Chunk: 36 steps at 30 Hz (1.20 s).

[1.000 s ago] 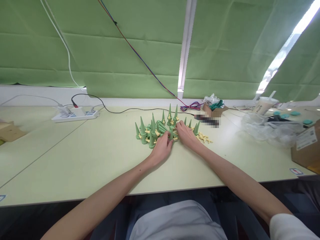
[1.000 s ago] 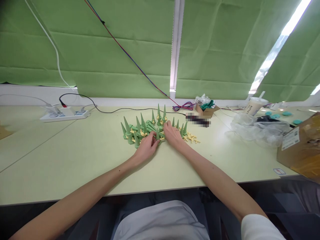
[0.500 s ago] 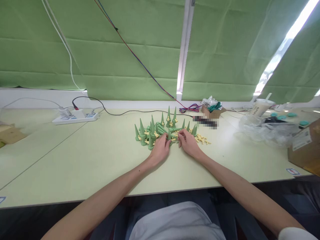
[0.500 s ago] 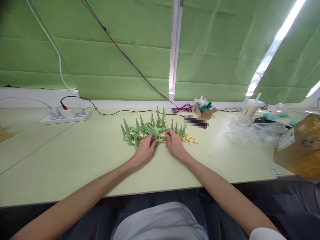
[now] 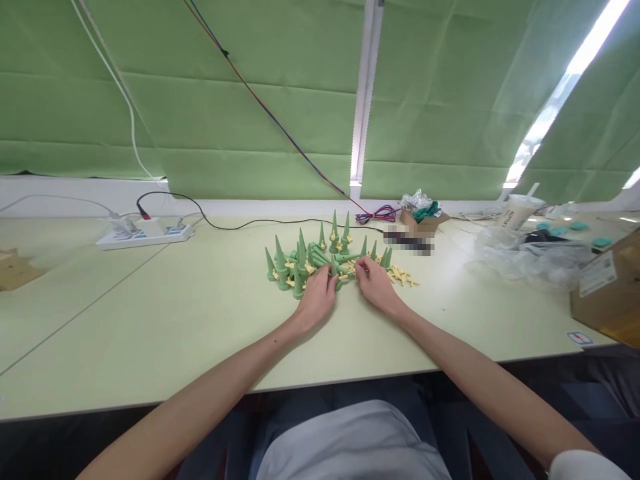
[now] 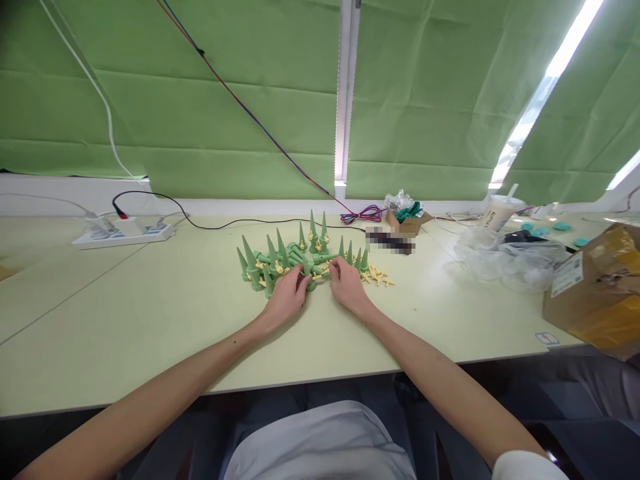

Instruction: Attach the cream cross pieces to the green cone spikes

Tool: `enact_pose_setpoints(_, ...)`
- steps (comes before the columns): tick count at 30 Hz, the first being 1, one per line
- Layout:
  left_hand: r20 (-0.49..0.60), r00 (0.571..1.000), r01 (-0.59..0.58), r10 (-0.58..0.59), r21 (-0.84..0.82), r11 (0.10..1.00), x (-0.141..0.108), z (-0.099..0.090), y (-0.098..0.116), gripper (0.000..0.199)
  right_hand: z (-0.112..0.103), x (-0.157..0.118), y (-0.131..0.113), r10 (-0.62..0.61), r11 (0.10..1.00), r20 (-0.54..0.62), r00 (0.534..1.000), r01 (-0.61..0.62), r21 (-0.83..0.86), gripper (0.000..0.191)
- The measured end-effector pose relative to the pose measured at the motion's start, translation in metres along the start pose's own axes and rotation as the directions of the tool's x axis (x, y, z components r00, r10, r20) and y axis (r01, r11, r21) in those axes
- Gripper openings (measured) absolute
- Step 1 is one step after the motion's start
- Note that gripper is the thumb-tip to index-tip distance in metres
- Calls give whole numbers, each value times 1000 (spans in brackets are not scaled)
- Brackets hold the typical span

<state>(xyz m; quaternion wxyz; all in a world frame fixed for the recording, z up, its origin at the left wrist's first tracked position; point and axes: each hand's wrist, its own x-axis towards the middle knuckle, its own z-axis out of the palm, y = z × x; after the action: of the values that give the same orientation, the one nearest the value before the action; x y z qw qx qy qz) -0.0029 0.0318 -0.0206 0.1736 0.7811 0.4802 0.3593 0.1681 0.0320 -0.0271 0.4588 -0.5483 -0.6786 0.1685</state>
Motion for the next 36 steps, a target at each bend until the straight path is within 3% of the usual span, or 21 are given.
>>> enact_pose_setpoints(8,-7,1000,-6,6,-15,1000,0,1,0,15,2,0,1,-24,1000,42,999,25,-9,18)
enact_pose_setpoints(20,10,1000,17,-16,-33,999,-3,-2,2,18,3,-2,0,20,981,188,982,-56,186,19)
enact_pose_setpoints(36,1,1000,15,-15,-52,999,-4,-1,7,16,-2,-1,3,15,965,234,972,-75,251,28)
